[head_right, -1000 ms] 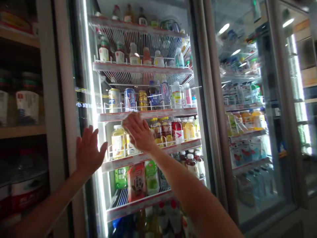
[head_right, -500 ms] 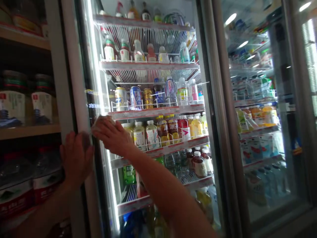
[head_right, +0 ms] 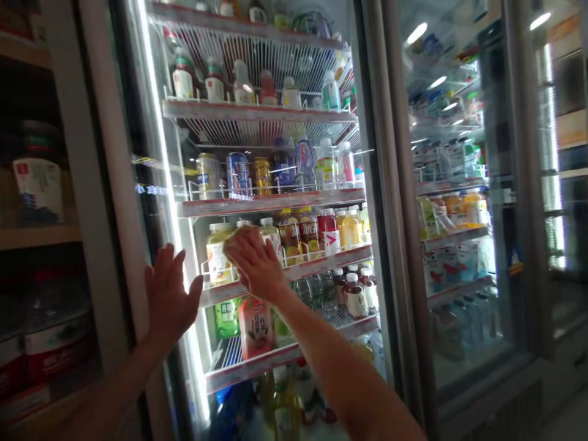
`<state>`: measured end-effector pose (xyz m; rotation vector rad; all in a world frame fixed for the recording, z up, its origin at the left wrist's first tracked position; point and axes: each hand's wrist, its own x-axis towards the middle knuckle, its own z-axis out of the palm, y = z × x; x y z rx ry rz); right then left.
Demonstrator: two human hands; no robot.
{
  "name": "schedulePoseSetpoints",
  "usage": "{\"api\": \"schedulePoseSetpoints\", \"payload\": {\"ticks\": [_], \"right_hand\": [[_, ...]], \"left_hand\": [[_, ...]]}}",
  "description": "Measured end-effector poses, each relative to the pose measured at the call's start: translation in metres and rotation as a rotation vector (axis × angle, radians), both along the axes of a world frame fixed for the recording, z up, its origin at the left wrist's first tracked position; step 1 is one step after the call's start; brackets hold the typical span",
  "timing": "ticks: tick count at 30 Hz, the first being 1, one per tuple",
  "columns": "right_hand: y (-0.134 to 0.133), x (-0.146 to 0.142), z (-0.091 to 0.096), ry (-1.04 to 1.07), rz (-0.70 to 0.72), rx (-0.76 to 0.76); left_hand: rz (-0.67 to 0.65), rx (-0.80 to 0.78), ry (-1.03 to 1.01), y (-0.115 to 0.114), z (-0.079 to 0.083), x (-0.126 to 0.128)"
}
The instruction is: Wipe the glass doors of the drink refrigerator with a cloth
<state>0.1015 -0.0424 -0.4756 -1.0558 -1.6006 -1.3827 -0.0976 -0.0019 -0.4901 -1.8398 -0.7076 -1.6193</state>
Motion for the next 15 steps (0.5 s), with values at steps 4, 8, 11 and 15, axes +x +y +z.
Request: {"api": "schedulePoseSetpoints", "payload": {"ticks": [4, 8, 11, 15], "right_hand": [[-0.012, 0.038, -0.015, 0.043, -0.038, 0.044], [-0.028, 0.107, -0.013, 0.559, -0.137, 0.249], [-0.027, 0.103, -0.024, 0.605, -0.147, 0.274], [-0.021, 0.06, -0.056, 0.045, -0.099, 0.043]], "left_hand": [[0.02, 0.054, 0.053, -0.001, -0.012, 0.011], [0.018, 0.095, 0.124, -0.001, -0.024, 0.023], [-0.032, 0.147, 0.184, -0.007, -0.03, 0.044], [-0.054, 0.195, 0.231, -0.012, -0.04, 0.067]]}}
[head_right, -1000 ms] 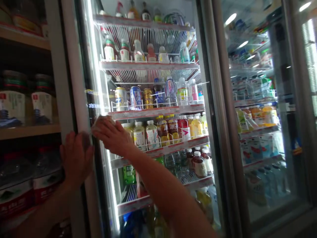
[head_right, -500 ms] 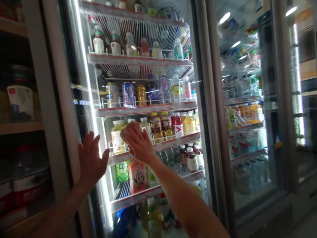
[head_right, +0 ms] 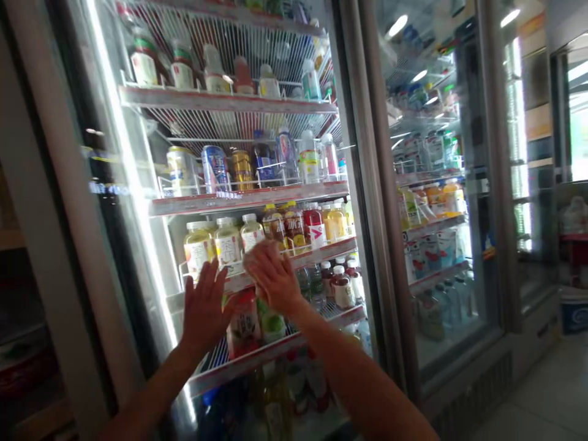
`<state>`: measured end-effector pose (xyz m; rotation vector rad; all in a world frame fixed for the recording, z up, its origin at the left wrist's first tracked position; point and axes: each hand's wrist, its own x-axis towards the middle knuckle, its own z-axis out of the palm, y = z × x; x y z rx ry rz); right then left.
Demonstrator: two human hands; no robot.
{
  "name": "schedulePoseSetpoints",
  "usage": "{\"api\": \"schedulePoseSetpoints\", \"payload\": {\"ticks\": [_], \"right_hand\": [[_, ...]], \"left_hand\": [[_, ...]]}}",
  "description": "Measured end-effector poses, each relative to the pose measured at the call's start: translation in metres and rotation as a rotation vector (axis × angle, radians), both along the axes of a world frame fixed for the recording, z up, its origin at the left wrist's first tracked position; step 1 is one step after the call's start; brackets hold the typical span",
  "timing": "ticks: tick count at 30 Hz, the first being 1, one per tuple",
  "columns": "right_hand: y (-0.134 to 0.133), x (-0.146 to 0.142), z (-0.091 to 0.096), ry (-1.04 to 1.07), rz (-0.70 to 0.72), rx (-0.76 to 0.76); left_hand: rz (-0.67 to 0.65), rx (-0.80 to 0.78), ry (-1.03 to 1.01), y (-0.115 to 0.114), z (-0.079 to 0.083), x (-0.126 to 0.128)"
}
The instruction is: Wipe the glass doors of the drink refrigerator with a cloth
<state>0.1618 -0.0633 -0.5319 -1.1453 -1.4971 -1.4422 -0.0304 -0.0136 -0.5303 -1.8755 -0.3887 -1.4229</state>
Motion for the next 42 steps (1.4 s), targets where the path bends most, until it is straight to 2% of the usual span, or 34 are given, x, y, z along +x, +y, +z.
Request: {"api": "schedulePoseSetpoints", "payload": {"ticks": [1, 3, 5, 8, 10, 11, 15, 17, 19, 22, 24, 25, 27, 29, 31, 32, 34, 38, 40, 42], "right_hand": [[-0.001, -0.001, -0.007, -0.079, 0.006, -0.03], [-0.007, 0.019, -0.017, -0.05, -0.016, -0.03], [-0.017, 0.059, -0.021, 0.169, -0.071, 0.025], [-0.028, 0.111, -0.021, 0.586, -0.141, 0.224], [-0.028, 0.114, -0.022, 0.706, -0.154, 0.311], [-0.025, 0.105, -0.025, 0.674, -0.146, 0.292], [-0.015, 0.051, -0.045, 0.14, -0.023, -0.022], [-0.018, 0.05, -0.054, 0.029, -0.006, -0.072], [-0.027, 0.075, -0.059, 0.163, -0.054, -0.001], [-0.038, 0.125, -0.057, 0.516, -0.146, 0.188], [-0.038, 0.134, -0.055, 0.648, -0.166, 0.279], [-0.035, 0.127, -0.055, 0.657, -0.16, 0.289], [-0.026, 0.095, -0.06, 0.558, -0.121, 0.22], [-0.016, 0.054, -0.069, 0.358, -0.058, 0.077], [-0.012, 0.028, -0.077, 0.16, 0.001, -0.03], [-0.012, 0.025, -0.079, 0.1, 0.012, -0.047], [-0.018, 0.041, -0.08, 0.104, -0.009, -0.013], [-0.028, 0.091, -0.068, 0.501, -0.116, 0.207], [-0.023, 0.08, -0.063, 0.577, -0.12, 0.239], [-0.013, 0.041, -0.064, 0.445, -0.077, 0.154]], "left_hand": [[0.014, -0.002, 0.002, 0.001, -0.003, 0.002], [0.041, -0.016, 0.005, 0.004, -0.009, 0.003], [0.05, -0.023, 0.009, 0.009, -0.014, 0.002], [0.064, -0.023, 0.004, 0.014, -0.016, 0.001], [0.073, -0.021, -0.009, 0.014, -0.015, 0.002], [0.07, -0.023, -0.015, 0.013, -0.015, 0.003], [0.014, -0.036, -0.008, 0.006, -0.02, 0.007], [-0.008, -0.035, 0.014, 0.001, -0.028, 0.009], [-0.01, -0.04, 0.028, -0.001, -0.036, 0.009], [0.011, -0.058, 0.03, 0.001, -0.045, 0.009], [0.044, -0.073, 0.024, 0.004, -0.048, 0.01], [0.06, -0.078, 0.019, 0.006, -0.049, 0.01], [0.081, -0.088, 0.013, 0.008, -0.05, 0.011], [0.079, -0.088, 0.016, 0.007, -0.049, 0.011], [0.059, -0.08, 0.02, 0.006, -0.049, 0.009], [0.046, -0.077, 0.012, 0.005, -0.048, 0.006], [0.023, -0.083, -0.026, 0.005, -0.049, -0.001], [0.047, -0.106, -0.077, 0.01, -0.054, -0.014], [0.074, -0.099, -0.076, 0.013, -0.057, -0.016], [0.088, -0.089, -0.079, 0.015, -0.058, -0.015]]}}
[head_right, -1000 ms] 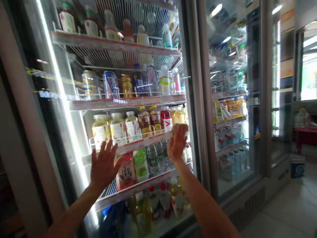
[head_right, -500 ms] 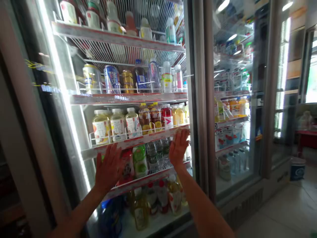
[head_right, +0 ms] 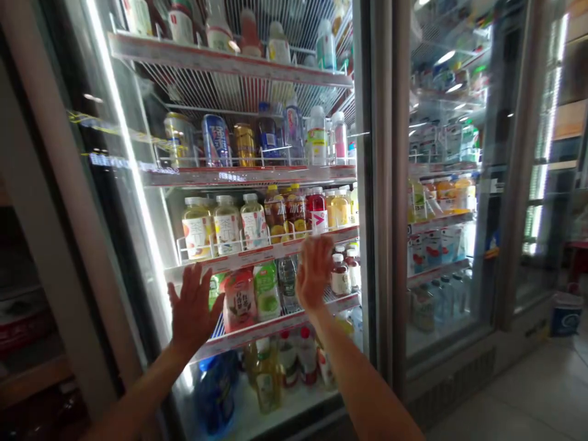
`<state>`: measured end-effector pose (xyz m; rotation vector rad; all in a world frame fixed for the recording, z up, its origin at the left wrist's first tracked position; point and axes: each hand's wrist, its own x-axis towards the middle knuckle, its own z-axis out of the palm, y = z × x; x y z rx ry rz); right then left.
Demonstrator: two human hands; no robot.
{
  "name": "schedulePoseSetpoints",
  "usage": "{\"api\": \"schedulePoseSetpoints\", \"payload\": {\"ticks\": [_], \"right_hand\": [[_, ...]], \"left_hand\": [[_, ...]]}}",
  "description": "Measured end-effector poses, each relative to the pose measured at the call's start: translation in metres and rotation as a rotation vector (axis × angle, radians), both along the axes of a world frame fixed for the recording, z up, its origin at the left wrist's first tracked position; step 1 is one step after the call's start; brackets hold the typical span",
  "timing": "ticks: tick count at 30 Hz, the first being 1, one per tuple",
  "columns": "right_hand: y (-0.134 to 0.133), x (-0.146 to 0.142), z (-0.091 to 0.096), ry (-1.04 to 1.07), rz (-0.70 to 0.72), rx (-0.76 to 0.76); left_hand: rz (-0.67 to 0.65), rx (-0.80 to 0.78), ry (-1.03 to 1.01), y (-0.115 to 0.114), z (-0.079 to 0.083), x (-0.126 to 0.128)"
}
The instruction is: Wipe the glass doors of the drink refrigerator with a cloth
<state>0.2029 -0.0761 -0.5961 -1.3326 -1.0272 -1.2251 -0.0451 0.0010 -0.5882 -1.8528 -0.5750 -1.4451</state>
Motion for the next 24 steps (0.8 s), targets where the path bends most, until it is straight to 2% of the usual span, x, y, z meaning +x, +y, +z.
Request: {"api": "schedulePoseSetpoints", "payload": {"ticks": [3, 5, 7, 10, 12, 14, 17, 19, 21, 24], "right_hand": [[0.014, -0.068, -0.01, -0.365, 0.121, -0.175], [0.016, -0.086, -0.014, -0.506, 0.166, -0.242], [0.012, -0.073, -0.011, -0.473, 0.159, -0.207], [0.006, -0.031, 0.003, -0.148, 0.06, -0.018], [0.009, -0.024, 0.012, 0.045, 0.003, 0.071], [0.017, -0.047, 0.012, 0.009, 0.032, 0.05], [0.026, -0.107, 0.001, -0.345, 0.181, -0.176], [0.027, -0.129, -0.007, -0.517, 0.233, -0.298], [0.021, -0.117, -0.011, -0.55, 0.226, -0.288], [0.005, -0.054, -0.007, -0.326, 0.113, -0.09]], "left_hand": [[0.006, 0.017, 0.005, -0.002, 0.001, -0.001], [0.012, 0.017, 0.003, -0.003, 0.002, -0.01], [0.029, -0.002, -0.011, -0.003, 0.0, -0.024], [0.061, -0.037, -0.037, 0.001, -0.005, -0.047], [0.073, -0.05, -0.039, 0.004, -0.009, -0.057], [0.073, -0.056, -0.04, 0.004, -0.012, -0.06], [0.063, -0.063, -0.065, 0.003, -0.012, -0.059], [0.063, -0.07, -0.085, 0.002, -0.011, -0.06], [0.068, -0.079, -0.093, 0.001, -0.013, -0.062], [0.072, -0.082, -0.062, -0.001, -0.018, -0.061]]}}
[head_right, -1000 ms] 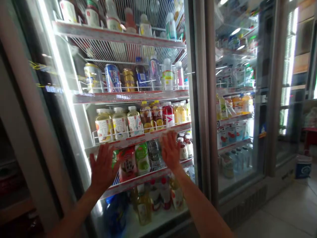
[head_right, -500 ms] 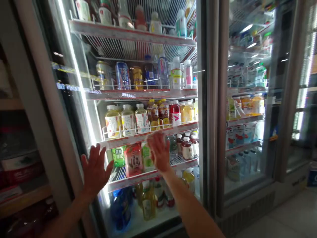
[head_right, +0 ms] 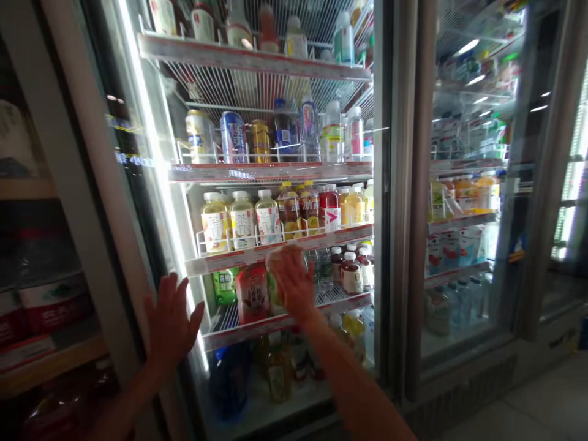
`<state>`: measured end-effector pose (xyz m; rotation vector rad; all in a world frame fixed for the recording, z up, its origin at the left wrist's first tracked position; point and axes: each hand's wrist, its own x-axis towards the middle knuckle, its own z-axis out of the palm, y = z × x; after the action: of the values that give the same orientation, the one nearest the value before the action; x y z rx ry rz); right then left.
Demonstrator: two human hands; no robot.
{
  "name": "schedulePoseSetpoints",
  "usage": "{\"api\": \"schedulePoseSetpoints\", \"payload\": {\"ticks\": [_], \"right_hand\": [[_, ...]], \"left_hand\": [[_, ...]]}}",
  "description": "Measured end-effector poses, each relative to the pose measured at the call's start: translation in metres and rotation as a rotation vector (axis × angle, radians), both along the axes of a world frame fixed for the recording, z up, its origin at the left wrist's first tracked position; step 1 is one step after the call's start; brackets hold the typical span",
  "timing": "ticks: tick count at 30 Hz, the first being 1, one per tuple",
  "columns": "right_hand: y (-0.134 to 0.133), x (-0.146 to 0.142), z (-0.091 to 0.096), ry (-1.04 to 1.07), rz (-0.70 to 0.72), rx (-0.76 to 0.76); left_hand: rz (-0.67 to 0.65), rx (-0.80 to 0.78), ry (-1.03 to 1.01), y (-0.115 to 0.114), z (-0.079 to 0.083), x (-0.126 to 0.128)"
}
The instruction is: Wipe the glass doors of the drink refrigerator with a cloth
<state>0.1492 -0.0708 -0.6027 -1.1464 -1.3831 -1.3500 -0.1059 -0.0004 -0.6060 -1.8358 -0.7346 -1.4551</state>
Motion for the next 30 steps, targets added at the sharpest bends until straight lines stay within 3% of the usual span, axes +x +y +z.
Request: {"api": "schedulePoseSetpoints", "payload": {"ticks": [2, 4, 6, 9, 11, 14, 16, 18, 20, 21, 24, 26, 28, 30], "right_hand": [[-0.007, 0.038, 0.004, 0.24, -0.085, 0.122], [-0.008, 0.049, 0.004, 0.36, -0.125, 0.167], [-0.006, 0.03, -0.005, 0.255, -0.094, 0.093], [0.0, -0.013, -0.026, -0.143, 0.034, -0.143], [-0.002, -0.016, -0.039, -0.251, 0.079, -0.207], [-0.013, 0.034, -0.046, -0.055, -0.018, -0.121], [-0.021, 0.08, -0.043, 0.202, -0.159, 0.002], [-0.025, 0.108, -0.037, 0.474, -0.258, 0.126], [-0.023, 0.102, -0.033, 0.583, -0.272, 0.188], [-0.02, 0.088, -0.034, 0.541, -0.248, 0.166], [-0.011, 0.032, -0.044, 0.129, -0.1, -0.059], [-0.009, 0.012, -0.053, -0.105, 0.0, -0.183], [-0.014, 0.024, -0.058, -0.097, 0.005, -0.185], [-0.022, 0.061, -0.059, 0.109, -0.082, -0.102]], "left_hand": [[-0.013, -0.002, 0.039, -0.002, -0.004, 0.007], [-0.027, -0.007, 0.039, -0.005, -0.007, 0.018], [-0.033, -0.003, 0.005, -0.007, -0.008, 0.03], [-0.052, 0.029, 0.02, -0.008, -0.008, 0.041], [-0.065, 0.048, 0.064, -0.008, -0.009, 0.044], [-0.055, 0.067, 0.073, -0.005, -0.011, 0.045], [-0.046, 0.069, 0.06, -0.002, -0.013, 0.046], [-0.039, 0.058, 0.043, 0.0, -0.015, 0.048], [-0.043, 0.044, 0.031, 0.001, -0.016, 0.048], [-0.05, 0.035, 0.029, 0.002, -0.016, 0.049], [-0.074, 0.008, 0.037, 0.002, -0.016, 0.047], [-0.082, -0.002, 0.044, 0.001, -0.015, 0.046], [-0.081, 0.012, 0.051, -0.001, -0.015, 0.045], [-0.071, 0.035, 0.053, -0.002, -0.014, 0.046]]}}
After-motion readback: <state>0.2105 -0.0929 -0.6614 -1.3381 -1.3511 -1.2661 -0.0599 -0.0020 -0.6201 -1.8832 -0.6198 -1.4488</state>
